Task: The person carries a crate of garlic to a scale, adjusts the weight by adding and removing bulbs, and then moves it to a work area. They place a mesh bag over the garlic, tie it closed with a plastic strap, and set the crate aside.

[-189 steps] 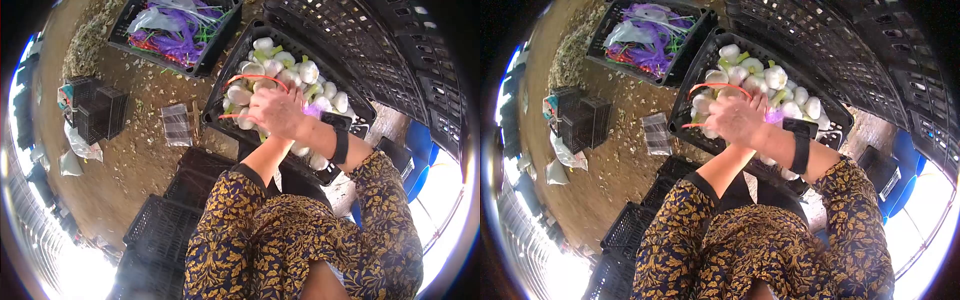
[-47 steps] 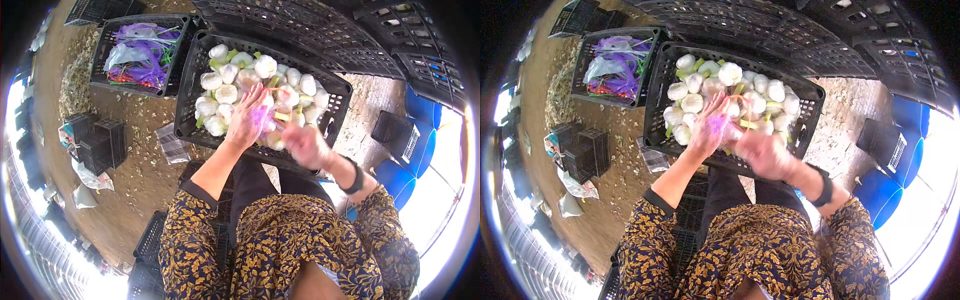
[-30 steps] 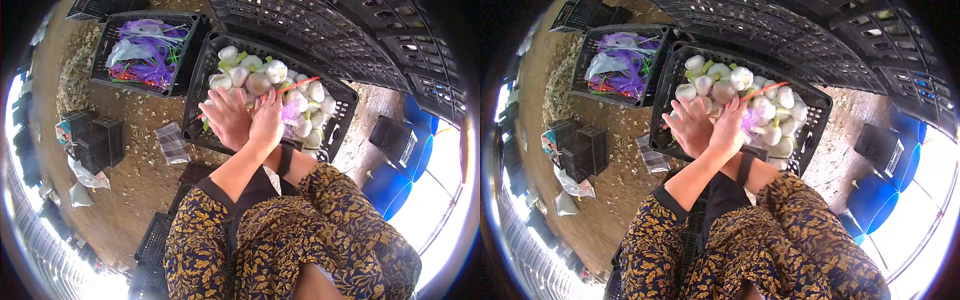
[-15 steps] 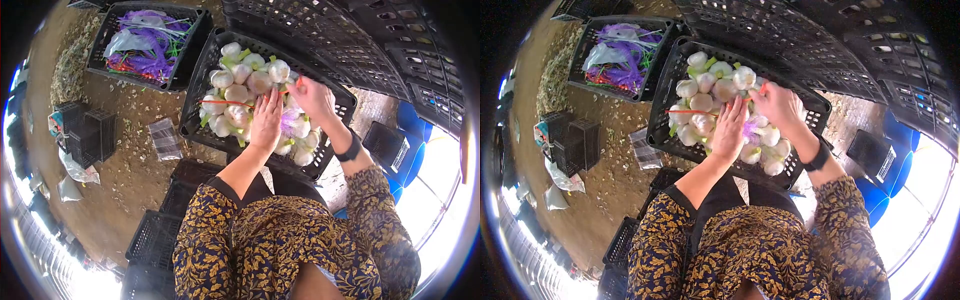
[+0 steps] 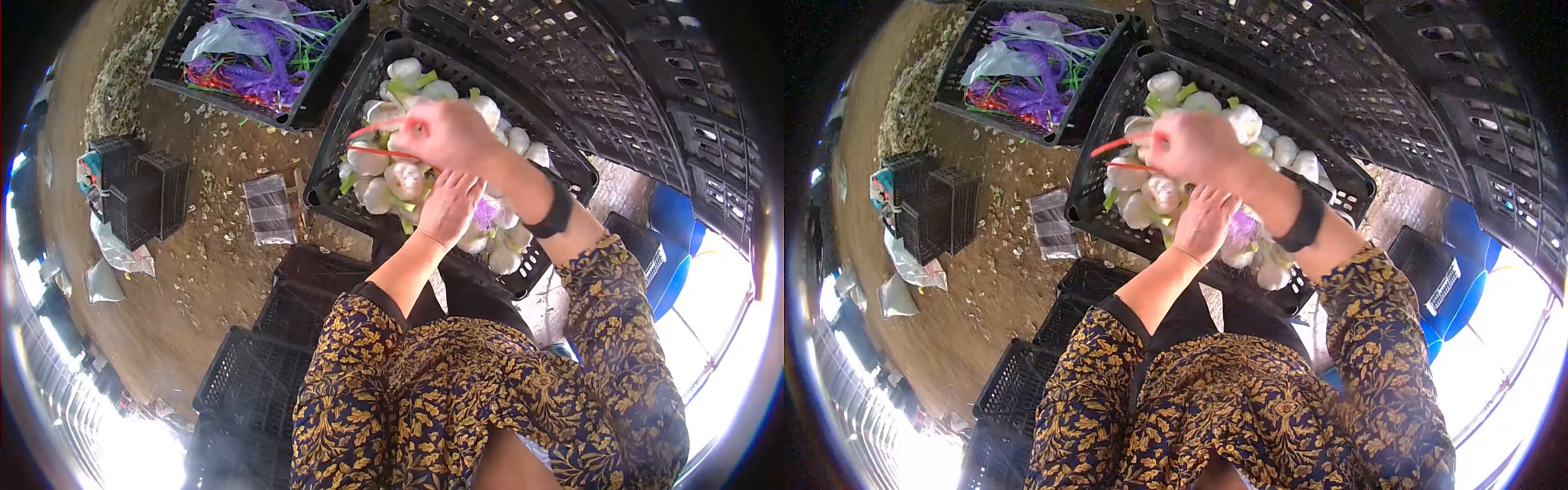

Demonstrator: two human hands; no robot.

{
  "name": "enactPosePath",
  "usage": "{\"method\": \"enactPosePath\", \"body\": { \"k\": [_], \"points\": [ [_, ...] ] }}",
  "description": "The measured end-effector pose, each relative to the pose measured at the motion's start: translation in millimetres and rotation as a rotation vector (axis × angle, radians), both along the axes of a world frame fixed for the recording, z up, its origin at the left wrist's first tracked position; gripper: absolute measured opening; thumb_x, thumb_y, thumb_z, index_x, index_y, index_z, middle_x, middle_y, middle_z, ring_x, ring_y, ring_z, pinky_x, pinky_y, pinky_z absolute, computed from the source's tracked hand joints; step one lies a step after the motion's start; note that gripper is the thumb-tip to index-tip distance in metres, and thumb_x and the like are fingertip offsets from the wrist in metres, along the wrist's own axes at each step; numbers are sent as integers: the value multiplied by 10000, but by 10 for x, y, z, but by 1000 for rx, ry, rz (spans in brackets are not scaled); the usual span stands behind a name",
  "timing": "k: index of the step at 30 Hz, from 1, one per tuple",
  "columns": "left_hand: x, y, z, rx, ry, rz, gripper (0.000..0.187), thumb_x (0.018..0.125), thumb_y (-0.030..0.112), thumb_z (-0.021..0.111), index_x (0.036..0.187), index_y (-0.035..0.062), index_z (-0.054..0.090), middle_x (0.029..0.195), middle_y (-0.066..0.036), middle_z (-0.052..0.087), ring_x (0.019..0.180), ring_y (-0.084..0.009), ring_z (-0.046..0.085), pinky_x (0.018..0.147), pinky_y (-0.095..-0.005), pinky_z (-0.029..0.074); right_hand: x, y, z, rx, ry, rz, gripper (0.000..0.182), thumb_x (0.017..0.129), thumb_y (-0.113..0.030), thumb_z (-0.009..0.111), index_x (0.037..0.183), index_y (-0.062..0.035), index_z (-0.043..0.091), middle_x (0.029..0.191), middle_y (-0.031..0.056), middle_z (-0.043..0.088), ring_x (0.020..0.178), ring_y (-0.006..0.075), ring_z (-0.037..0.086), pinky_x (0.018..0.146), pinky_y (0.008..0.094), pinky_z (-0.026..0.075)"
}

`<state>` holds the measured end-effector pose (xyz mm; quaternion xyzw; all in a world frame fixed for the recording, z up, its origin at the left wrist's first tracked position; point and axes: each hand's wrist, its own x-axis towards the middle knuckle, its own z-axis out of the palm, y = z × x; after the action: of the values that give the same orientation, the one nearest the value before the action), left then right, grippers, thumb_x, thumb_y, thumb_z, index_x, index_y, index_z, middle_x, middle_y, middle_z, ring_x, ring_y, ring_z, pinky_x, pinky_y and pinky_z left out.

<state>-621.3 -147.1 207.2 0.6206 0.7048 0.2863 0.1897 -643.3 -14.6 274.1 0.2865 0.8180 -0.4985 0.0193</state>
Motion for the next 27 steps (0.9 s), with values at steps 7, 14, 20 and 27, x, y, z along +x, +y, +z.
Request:
{"method": "enactPosePath", "body": {
  "k": [7,14,20,27],
  "points": [
    [73,9,-61,-168,-357,163,374,868,140,482,1230,53,513,1238,-159,524,1153,-325,482,993,-401,367,-94,-270,-280,333,-105,320,180,758,-285,627,775,-106,622,787,75,595,752,289,615,643,412,482],
    [-86,18,77,-86,6,-98,473,834,138,482,1299,56,459,1329,-86,464,1285,-242,382,1074,-391,297,27,159,-320,-459,-47,-248,258,914,-284,527,859,-32,535,670,71,611,613,149,595,552,304,460],
    [-79,41,82,55,4,-33,466,824,84,466,1290,72,474,1334,-83,464,1285,-240,394,1078,-398,305,544,439,-368,-336,266,-180,258,915,-256,552,834,-12,533,647,23,577,584,105,553,547,260,447],
    [-37,88,149,-418,91,-188,489,835,143,476,1316,68,442,1368,-98,428,1297,-263,378,1080,-421,297,283,-43,92,-18,-13,272,292,844,-191,613,1013,47,613,927,135,640,727,171,613,680,316,478]
  ]
}}
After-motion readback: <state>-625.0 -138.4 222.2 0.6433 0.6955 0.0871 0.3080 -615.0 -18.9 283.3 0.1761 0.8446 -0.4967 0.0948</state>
